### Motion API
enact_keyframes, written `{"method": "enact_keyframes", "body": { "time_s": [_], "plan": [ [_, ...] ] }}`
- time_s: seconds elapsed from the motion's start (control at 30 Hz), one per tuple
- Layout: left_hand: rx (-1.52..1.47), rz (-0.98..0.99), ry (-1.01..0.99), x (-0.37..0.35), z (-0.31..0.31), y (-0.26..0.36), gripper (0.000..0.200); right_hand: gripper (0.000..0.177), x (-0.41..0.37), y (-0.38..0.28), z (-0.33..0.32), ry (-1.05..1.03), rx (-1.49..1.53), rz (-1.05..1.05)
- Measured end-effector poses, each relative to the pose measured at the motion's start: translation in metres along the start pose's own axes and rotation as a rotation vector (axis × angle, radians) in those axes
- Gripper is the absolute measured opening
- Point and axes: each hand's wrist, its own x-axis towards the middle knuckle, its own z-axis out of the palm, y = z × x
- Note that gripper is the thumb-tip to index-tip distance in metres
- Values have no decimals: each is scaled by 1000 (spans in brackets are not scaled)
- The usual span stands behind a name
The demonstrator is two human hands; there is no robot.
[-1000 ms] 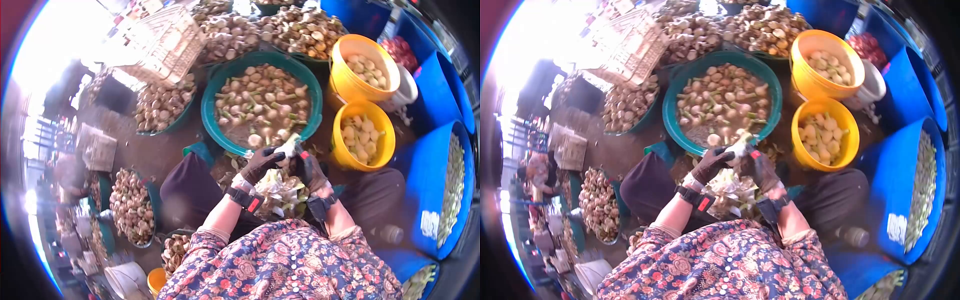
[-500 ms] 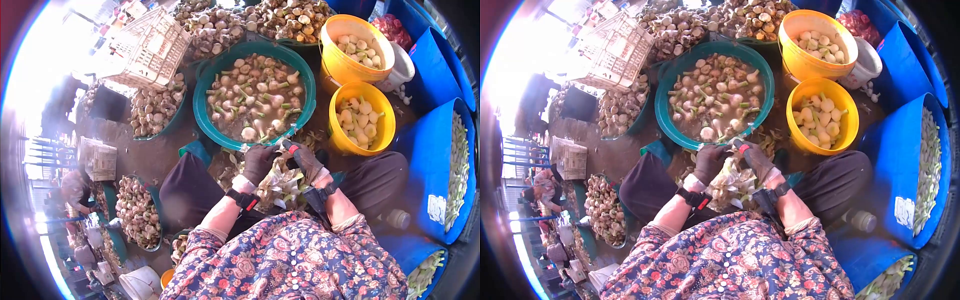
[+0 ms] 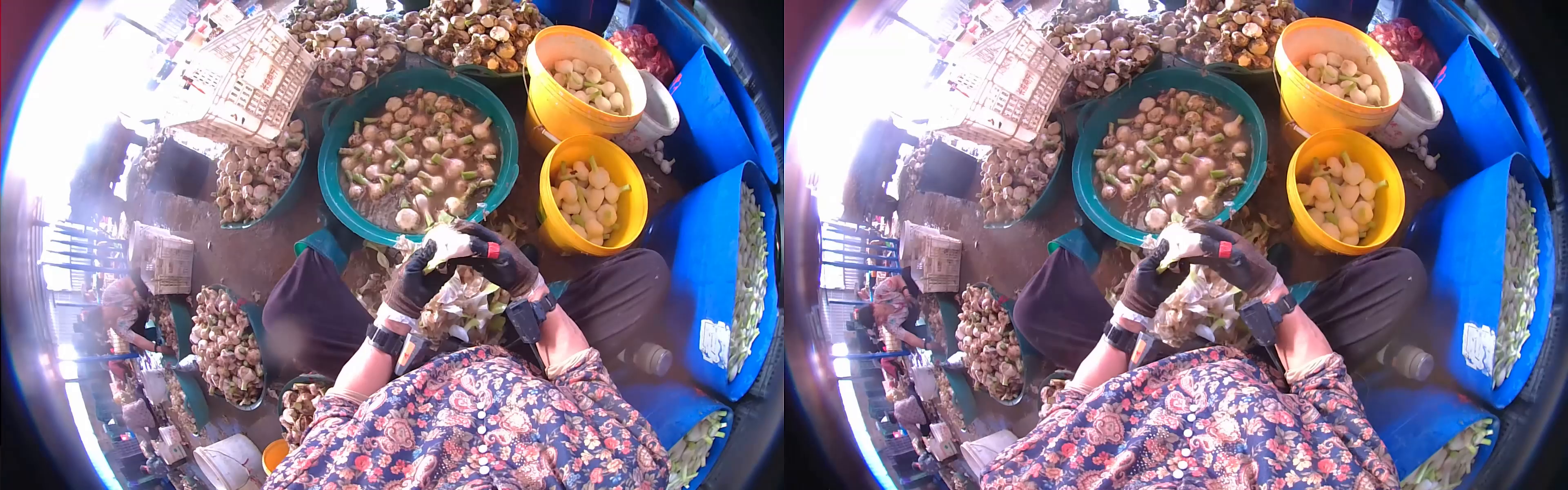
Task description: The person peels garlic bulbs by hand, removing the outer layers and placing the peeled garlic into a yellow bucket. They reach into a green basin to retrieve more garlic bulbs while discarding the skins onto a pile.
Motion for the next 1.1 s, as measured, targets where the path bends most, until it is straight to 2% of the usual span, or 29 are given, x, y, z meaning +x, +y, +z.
{"method": "enact_keyframes", "body": {
  "time_s": [0.03, 0.07, 0.1, 0.17, 0.2, 0.27, 0.3, 0.33, 0.37, 0.4, 0.43, 0.47, 0.5, 0.57, 0.6, 0.7, 0.73, 0.77, 0.83, 0.87, 0.9, 0.97, 1.0, 1.03, 1.1],
  "plan": [
    [-96, -26, 29, 3, -1, -3, 31, 36, 2, 1, 0, 24, 59, 31],
    [-11, -60, 36, 2, -7, 0, 31, 30, 6, 11, -12, 134, -265, 30],
    [74, -92, 46, -3, -5, 5, 31, 31, 7, 7, -7, 136, -648, -131],
    [593, 191, -24, -14, 1, 11, 27, 34, 3, 1, 5, 128, -1399, -473],
    [697, 226, -53, -12, -2, 14, 26, 34, 1, -5, 18, 81, -1450, -541],
    [1431, 546, -233, -11, -9, 25, 29, 30, 2, 5, 25, 45, -1523, -433],
    [1097, 300, -76, -11, -5, 25, 28, 27, 3, 11, 24, 29, -1561, -378],
    [754, 63, 69, -11, 1, 25, 27, 14, 5, 17, 18, 30, -1533, -465],
    [403, -168, 205, -9, 6, 24, 26, 11, 6, 22, 15, 108, -1225, -312],
    [332, -63, 145, -13, 8, 20, 24, 10, 4, 23, 17, 179, -912, -159],
    [574, 178, 60, -19, 16, 20, 28, 12, 6, 21, 17, 243, -599, -20],
    [901, 416, 21, -17, 14, 22, 26, 22, 6, 13, 14, 392, -400, 126],
    [1221, 654, -17, -18, 12, 23, 25, 22, 6, 23, 5, 397, -306, 110],
    [583, 155, 138, -20, 20, 17, 20, 22, 7, 57, -30, 385, -102, 109],
    [487, 139, 163, -23, 24, 16, 15, 22, 6, 71, -48, 372, 8, 129],
    [533, 247, 119, -38, 23, 27, 13, 25, 16, 67, -77, 604, 642, 247],
    [539, 326, 61, -41, 21, 35, 12, 23, 14, 45, -64, 610, 695, 224],
    [544, 407, 49, -47, 22, 43, 14, 22, 11, 39, -62, 525, 756, 210],
    [644, 87, -10, -53, 7, 71, 16, 22, 8, 32, -64, 345, 869, 179],
    [1070, -67, -157, -49, 9, 76, 22, 23, 9, 32, -63, 307, 870, 174],
    [1280, -228, -337, -45, 18, 78, 31, 23, 11, 29, -52, 379, 795, 172],
    [1998, -18, -323, -34, 14, 65, 45, 24, 14, 19, -26, 523, 648, 171],
    [2055, 102, -137, -17, -12, 54, 53, 25, 20, 30, -41, 481, 707, 313],
    [2018, 228, 11, -2, -18, 50, 51, 26, 20, 38, -44, 491, 492, 350],
    [1867, 187, 302, 34, -25, 53, 57, 32, 12, 48, -47, 513, 51, 404]
  ]
}}
